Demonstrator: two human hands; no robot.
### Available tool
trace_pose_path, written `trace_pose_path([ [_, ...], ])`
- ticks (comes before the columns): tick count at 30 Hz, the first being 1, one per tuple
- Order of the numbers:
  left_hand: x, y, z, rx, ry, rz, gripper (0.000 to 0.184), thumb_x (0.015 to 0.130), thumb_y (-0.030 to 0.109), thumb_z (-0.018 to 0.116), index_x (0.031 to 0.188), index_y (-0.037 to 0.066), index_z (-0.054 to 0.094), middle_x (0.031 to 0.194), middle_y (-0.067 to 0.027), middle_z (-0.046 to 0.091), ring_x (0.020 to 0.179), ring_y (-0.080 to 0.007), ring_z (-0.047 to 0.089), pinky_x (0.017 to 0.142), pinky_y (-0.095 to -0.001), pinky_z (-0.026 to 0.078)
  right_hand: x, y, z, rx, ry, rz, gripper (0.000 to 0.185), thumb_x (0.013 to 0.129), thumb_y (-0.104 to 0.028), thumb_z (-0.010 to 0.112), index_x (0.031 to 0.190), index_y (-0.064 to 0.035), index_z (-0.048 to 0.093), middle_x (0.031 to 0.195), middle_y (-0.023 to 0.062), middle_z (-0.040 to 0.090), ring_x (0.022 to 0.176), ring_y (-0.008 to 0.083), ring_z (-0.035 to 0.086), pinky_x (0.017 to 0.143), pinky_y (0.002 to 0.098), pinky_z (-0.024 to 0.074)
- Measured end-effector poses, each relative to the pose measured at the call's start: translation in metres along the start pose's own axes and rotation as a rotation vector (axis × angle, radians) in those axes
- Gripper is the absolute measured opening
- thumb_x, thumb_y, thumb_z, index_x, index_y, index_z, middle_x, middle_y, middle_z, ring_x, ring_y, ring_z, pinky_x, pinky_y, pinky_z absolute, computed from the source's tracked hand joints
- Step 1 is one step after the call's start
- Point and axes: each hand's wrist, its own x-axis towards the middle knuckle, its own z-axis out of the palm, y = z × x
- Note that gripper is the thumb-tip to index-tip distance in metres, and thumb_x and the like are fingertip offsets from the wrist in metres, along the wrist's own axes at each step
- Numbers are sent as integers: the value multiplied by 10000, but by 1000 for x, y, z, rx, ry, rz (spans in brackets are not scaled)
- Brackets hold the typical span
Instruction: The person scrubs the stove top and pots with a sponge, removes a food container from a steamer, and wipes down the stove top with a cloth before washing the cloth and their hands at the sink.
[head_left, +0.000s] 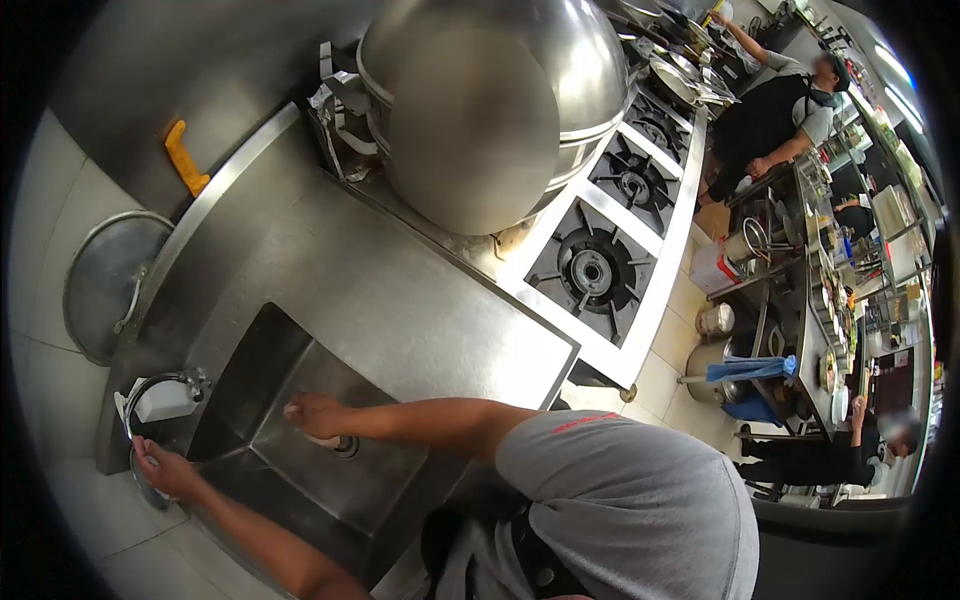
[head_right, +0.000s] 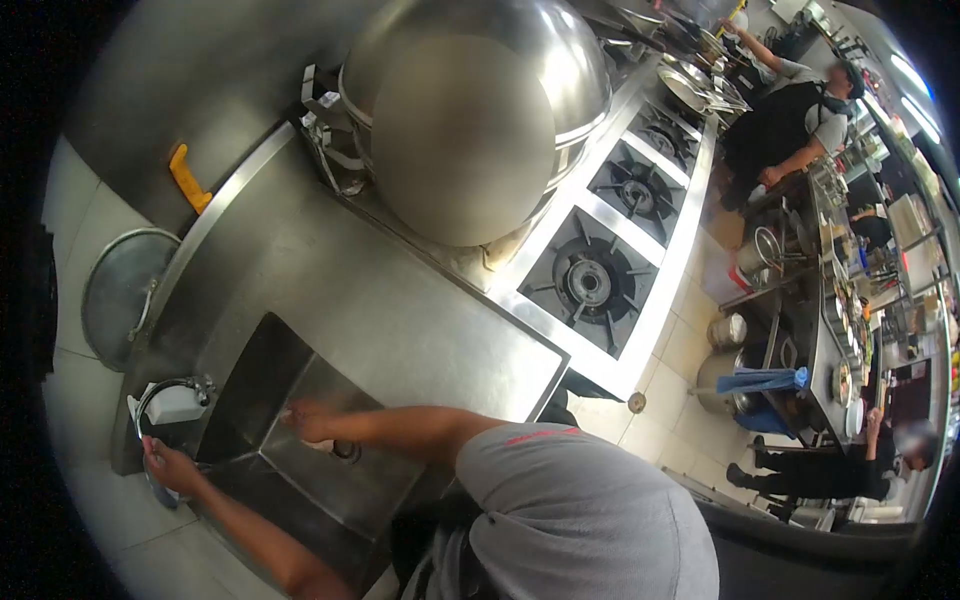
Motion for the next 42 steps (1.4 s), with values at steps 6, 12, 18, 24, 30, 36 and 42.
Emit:
trace_pose_path([
  [6, 38, -64, 7, 70, -227, -149, 382, 908, 338, 462, 1088, 36, 612, 1088, -125, 619, 956, -269, 593, 801, -352, 444, 29, -43, 21, 86, -166, -285, 386, 872, -325, 454, 1042, 10, 544, 980, 184, 566, 984, 363, 522, 849, 391, 424],
  [12, -12, 31, 32, -448, -466, -179, 397, 925, 307, 448, 1140, -8, 560, 1118, -149, 599, 999, -250, 570, 876, -332, 405, 94, -60, 79, 61, 123, -477, 172, 817, -197, 519, 857, -30, 535, 838, 173, 553, 829, 312, 566, 702, 404, 423],
  [18, -99, -15, 76, -1381, -656, -1227, 471, 918, 298, 462, 1321, 61, 405, 1319, -92, 450, 1195, -225, 434, 958, -349, 372, 69, -131, 25, 302, 93, -225, 206, 785, -95, 522, 972, -16, 552, 871, 216, 596, 883, 353, 593, 717, 403, 452],
  [24, -141, -16, 114, -1896, -689, -1403, 469, 904, 311, 465, 1300, 66, 408, 1261, -79, 475, 1153, -226, 453, 953, -338, 375, 55, -88, 62, -53, 278, -542, 271, 794, -134, 555, 1060, -78, 548, 996, 148, 604, 929, 288, 585, 791, 383, 443],
  [30, -168, -16, 120, -1635, -513, -1294, 464, 881, 330, 482, 1261, 68, 440, 1194, -57, 512, 1088, -223, 484, 934, -325, 381, 32, -90, 23, -289, -13, -273, 291, 846, -254, 536, 997, -12, 595, 968, 168, 633, 897, 322, 611, 781, 402, 466],
  [36, -162, 4, 73, -1020, -981, -1090, 440, 842, 366, 560, 1131, 34, 564, 1094, -59, 578, 991, -198, 529, 879, -304, 383, 79, -64, 18, -282, 75, 216, 390, 831, -362, 525, 1024, -33, 604, 978, 204, 623, 946, 366, 593, 823, 410, 463],
  [42, -198, -39, 121, -2364, -60, -2260, 371, 899, 336, 489, 1118, 42, 543, 1117, -94, 563, 1020, -231, 528, 840, -358, 433, 20, -64, 59, -288, -21, -538, 428, 860, -245, 513, 1202, 5, 456, 1159, 228, 508, 1059, 403, 499, 889, 389, 398],
])
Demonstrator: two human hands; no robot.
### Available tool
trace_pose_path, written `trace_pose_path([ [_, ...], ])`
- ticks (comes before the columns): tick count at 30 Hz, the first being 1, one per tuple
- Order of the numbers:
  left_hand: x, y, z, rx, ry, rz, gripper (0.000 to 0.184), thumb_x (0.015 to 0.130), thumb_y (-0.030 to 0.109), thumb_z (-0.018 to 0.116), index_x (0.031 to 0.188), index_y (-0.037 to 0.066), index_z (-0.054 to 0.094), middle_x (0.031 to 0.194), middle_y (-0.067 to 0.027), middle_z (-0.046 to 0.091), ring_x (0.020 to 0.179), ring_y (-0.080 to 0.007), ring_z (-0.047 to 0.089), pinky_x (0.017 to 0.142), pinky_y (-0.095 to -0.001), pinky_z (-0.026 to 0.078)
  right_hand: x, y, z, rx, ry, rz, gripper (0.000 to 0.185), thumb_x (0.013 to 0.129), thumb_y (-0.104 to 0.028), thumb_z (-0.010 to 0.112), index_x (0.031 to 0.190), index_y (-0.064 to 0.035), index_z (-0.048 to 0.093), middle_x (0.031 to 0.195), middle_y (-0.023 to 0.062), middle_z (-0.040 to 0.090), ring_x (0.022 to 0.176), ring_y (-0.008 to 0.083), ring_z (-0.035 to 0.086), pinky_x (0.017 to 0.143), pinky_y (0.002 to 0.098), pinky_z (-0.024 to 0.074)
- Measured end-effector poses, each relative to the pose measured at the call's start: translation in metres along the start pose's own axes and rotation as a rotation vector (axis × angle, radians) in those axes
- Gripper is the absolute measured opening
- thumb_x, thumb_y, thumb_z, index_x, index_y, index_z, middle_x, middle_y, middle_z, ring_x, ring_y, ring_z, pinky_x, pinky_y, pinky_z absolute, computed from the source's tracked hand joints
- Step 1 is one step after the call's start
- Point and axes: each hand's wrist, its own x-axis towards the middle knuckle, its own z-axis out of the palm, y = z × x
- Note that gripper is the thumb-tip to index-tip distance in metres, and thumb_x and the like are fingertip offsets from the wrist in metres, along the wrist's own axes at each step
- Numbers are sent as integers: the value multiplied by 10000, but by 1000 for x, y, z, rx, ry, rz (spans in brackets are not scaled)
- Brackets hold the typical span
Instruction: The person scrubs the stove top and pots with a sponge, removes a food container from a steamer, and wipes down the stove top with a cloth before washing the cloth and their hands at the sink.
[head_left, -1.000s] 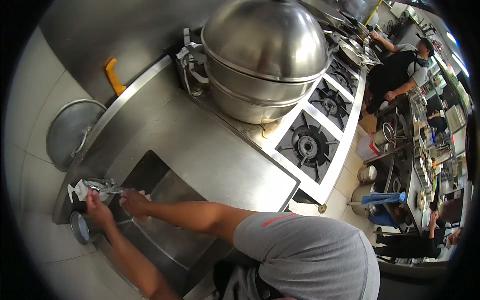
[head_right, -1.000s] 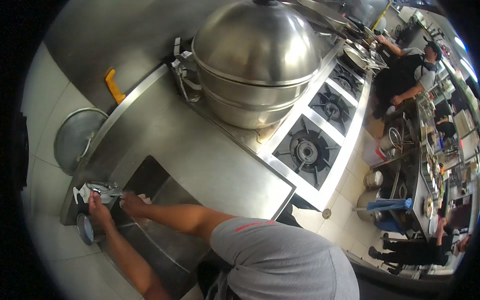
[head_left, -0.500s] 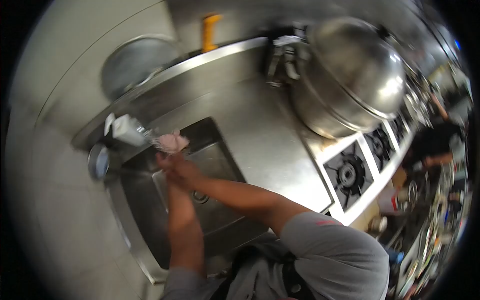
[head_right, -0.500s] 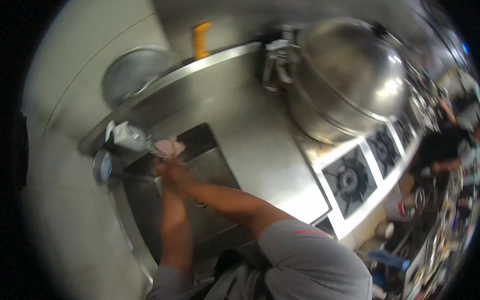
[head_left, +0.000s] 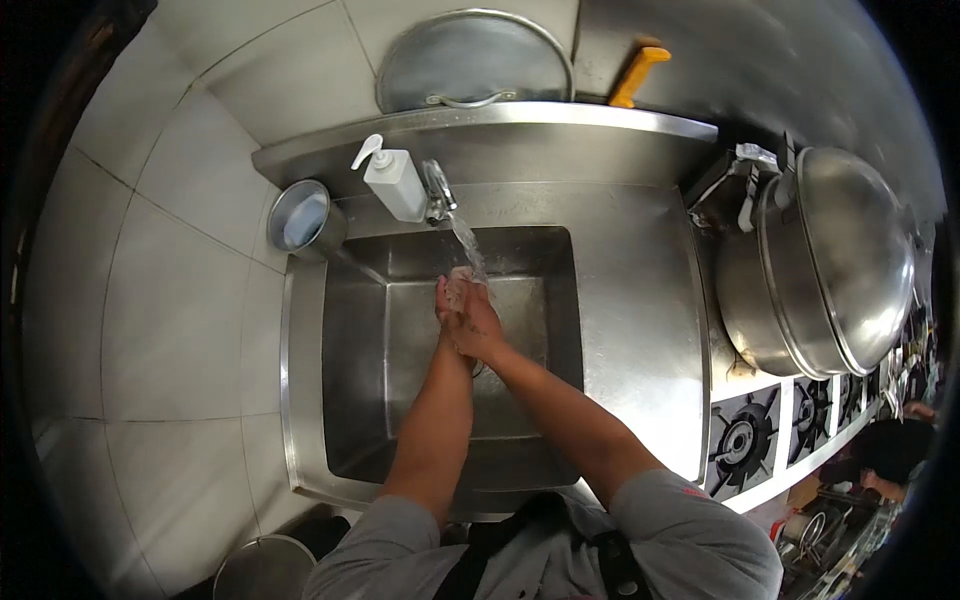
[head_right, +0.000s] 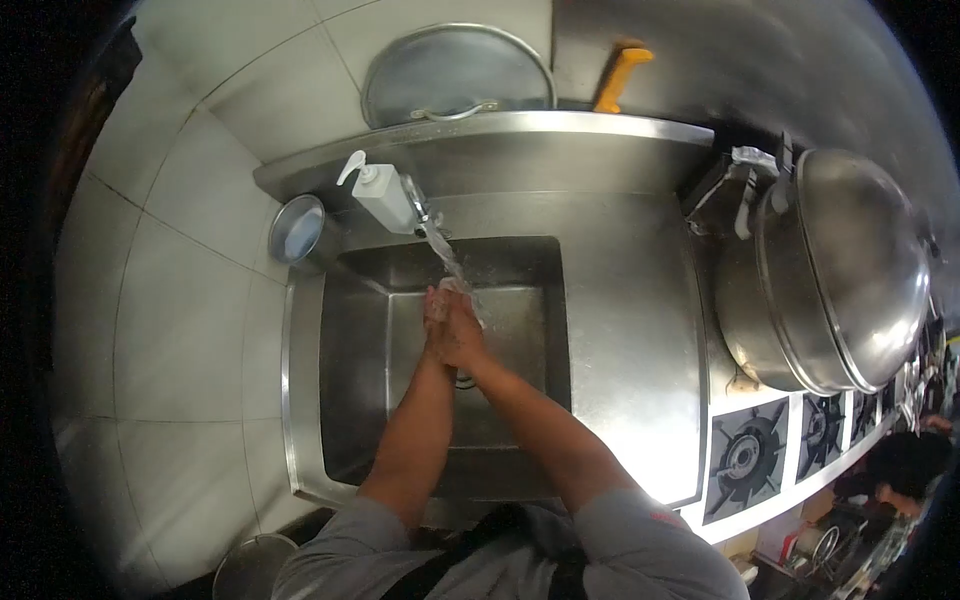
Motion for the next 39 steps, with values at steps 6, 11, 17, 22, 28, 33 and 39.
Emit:
trace_pose_path([
  [6, -37, -52, 21, 1387, 252, 494, 401, 890, 307, 514, 1204, 59, 481, 1162, -102, 531, 1085, -241, 485, 877, -389, 420, 55, 58, -28, -213, -131, 313, 323, 795, -183, 569, 1074, -27, 525, 1019, 201, 587, 963, 371, 565, 822, 400, 448],
  [11, -22, -46, 22, 1027, -39, 622, 457, 880, 334, 553, 1202, 20, 469, 1166, -109, 533, 1067, -240, 516, 882, -374, 436, 52, 73, 12, 117, 124, 404, 293, 771, -87, 558, 1052, -10, 529, 1125, 235, 545, 1054, 300, 548, 858, 361, 434],
  [17, -1, -50, 14, 1078, 213, 523, 551, 889, 443, 507, 1237, 16, 478, 1207, -123, 521, 1103, -254, 498, 894, -340, 416, 16, 54, -1, -95, 80, 156, 290, 816, -136, 490, 1052, 29, 524, 1160, 281, 513, 1096, 358, 512, 916, 361, 408],
  [22, -17, -56, 9, 1367, 207, 365, 532, 882, 436, 509, 1200, 9, 492, 1201, -127, 532, 1081, -263, 524, 926, -367, 395, 63, 43, -58, -232, -212, 615, 278, 811, -139, 483, 994, 63, 543, 1159, 312, 493, 1092, 424, 483, 921, 393, 402],
  [28, -1, -38, 14, 749, -366, 156, 491, 846, 412, 560, 1156, 34, 524, 1149, -122, 559, 1048, -301, 534, 919, -399, 409, 11, 85, 23, -68, 287, 18, 376, 796, -206, 580, 1109, -8, 514, 1073, 268, 525, 1011, 425, 518, 857, 450, 430],
  [33, 21, -32, -17, 833, -42, 629, 399, 882, 378, 521, 1069, 28, 570, 1002, -107, 596, 948, -269, 551, 826, -377, 436, 7, 52, 6, -142, 84, 15, 405, 779, -209, 593, 1121, -15, 497, 1051, 243, 519, 1001, 407, 506, 857, 441, 423],
  [39, -15, -50, 6, 1629, 167, 550, 377, 900, 329, 498, 1123, 31, 557, 1086, -121, 576, 946, -246, 553, 879, -399, 412, 54, 65, -28, -272, -295, 399, 460, 771, -292, 640, 1148, -62, 513, 1142, 248, 517, 1039, 398, 513, 899, 431, 399],
])
